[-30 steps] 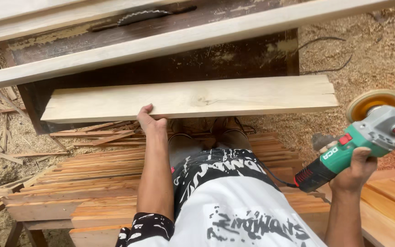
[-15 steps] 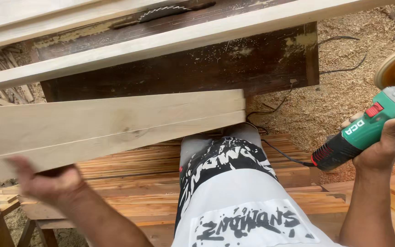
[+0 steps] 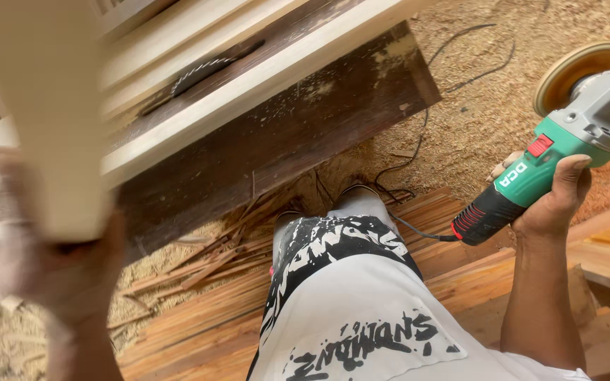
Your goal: The person uses a handheld orbital sander to smooth the surface of a long wooden plank. They move the sander along the length of the plank, flip it over to sand the other side, and then place the finished plank on a stack of other planks.
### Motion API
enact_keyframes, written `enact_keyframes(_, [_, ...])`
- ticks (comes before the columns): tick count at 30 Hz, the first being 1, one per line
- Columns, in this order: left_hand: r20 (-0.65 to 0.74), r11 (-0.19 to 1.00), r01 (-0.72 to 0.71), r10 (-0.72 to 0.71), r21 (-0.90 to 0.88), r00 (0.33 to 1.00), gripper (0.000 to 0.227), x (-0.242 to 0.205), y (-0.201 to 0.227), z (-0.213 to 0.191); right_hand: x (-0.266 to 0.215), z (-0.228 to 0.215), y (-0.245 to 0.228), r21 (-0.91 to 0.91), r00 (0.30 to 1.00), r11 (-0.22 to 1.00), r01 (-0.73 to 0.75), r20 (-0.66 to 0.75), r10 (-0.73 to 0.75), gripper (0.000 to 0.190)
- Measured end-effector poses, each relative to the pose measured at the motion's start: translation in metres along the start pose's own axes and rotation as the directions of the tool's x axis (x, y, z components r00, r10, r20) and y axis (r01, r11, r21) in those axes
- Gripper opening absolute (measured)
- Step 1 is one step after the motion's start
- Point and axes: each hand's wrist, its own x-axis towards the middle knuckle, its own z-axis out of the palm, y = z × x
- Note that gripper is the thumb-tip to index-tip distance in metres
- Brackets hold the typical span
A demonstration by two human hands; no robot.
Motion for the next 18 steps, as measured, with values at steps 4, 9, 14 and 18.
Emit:
enact_keyframes(4, [0.543, 0.977, 0.092, 0.029, -0.194, 0.839, 0.067, -0.047, 0.007, 0.104, -0.035, -0.027, -0.009, 0.003, 0.990, 1.000, 0.005, -0.144, -0.004, 0.073])
enact_keyframes(9, [0.784, 0.882, 0.336, 0.058, -0.330, 0.618, 0.072, -0.093, 0.032, 0.226, -0.067, -0.052, -0.024, -0.082, 0.967, 0.996, -0.019, -0.254, -0.002, 0.078])
enact_keyframes(14, [0.817, 0.874, 0.382, 0.029, -0.300, 0.576, 0.058, -0.127, 0.047, 0.302, -0.067, -0.071, -0.033, -0.180, 0.952, 0.982, -0.057, -0.307, -0.001, 0.079])
enact_keyframes(18, [0.736, 0.928, 0.294, -0.032, -0.230, 0.676, 0.051, -0.143, 0.073, 0.348, -0.055, -0.078, -0.037, -0.134, 0.952, 0.982, -0.130, -0.295, 0.086, 0.074])
